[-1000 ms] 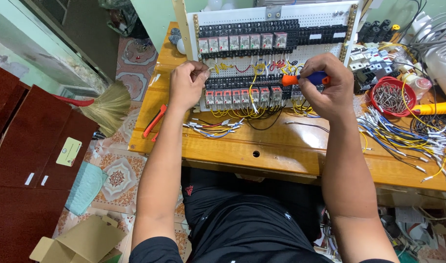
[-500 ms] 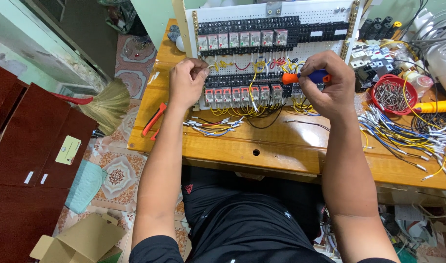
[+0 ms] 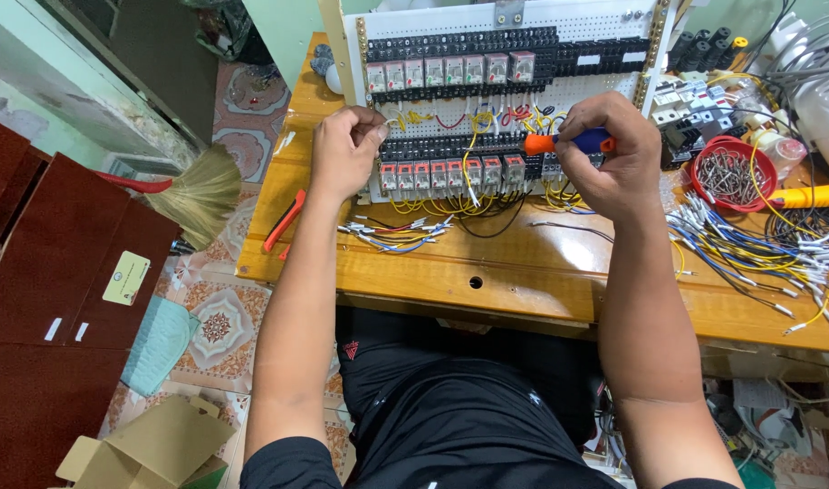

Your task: Connecting and securing electrical wires to terminals on a control panel using a screwdriver.

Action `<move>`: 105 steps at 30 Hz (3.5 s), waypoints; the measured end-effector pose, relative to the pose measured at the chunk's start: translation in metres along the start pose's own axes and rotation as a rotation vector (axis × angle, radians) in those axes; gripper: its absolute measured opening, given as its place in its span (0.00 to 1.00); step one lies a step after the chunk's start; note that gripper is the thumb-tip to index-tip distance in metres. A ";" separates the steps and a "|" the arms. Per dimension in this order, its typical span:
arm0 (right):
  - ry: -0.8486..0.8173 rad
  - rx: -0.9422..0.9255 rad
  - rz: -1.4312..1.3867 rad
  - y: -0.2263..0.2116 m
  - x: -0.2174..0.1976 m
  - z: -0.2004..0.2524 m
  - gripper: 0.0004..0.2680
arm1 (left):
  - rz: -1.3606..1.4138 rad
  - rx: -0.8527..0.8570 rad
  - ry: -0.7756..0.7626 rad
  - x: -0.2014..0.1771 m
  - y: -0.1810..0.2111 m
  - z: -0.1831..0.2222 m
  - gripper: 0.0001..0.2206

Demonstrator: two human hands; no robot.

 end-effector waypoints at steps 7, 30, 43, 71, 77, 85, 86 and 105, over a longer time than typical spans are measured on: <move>-0.004 -0.006 0.007 -0.001 0.001 0.000 0.05 | -0.143 0.020 0.008 0.000 0.006 0.002 0.03; 0.046 0.102 0.013 -0.003 -0.007 0.002 0.05 | -0.262 -0.043 0.016 -0.031 0.038 0.032 0.06; 0.309 0.395 -0.457 0.054 -0.029 0.017 0.06 | -0.720 -0.116 -0.446 -0.001 -0.012 0.108 0.12; -0.032 0.447 -0.400 0.023 0.021 0.015 0.05 | -0.025 -0.214 0.067 -0.053 0.041 0.127 0.06; -0.258 0.322 -0.616 -0.013 0.080 0.021 0.06 | 0.820 -0.365 0.172 0.000 0.033 0.141 0.13; -0.488 0.195 -0.351 -0.051 0.124 0.028 0.06 | 1.219 -0.400 0.038 0.062 0.049 0.140 0.12; -0.477 0.197 -0.331 -0.051 0.124 0.031 0.06 | 1.189 -0.398 0.043 0.066 0.054 0.139 0.11; -0.304 0.345 -0.493 -0.046 0.119 0.018 0.03 | 0.921 -0.258 0.111 0.078 0.082 0.128 0.09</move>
Point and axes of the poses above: each hand's wrist, its own z-axis away from the middle knuckle, its own x-axis out of the palm, y = z × x, the point moved 9 cm from there along -z, towards the middle knuckle, and after that the axes turned 1 degree about x, right-handed, at the moved point
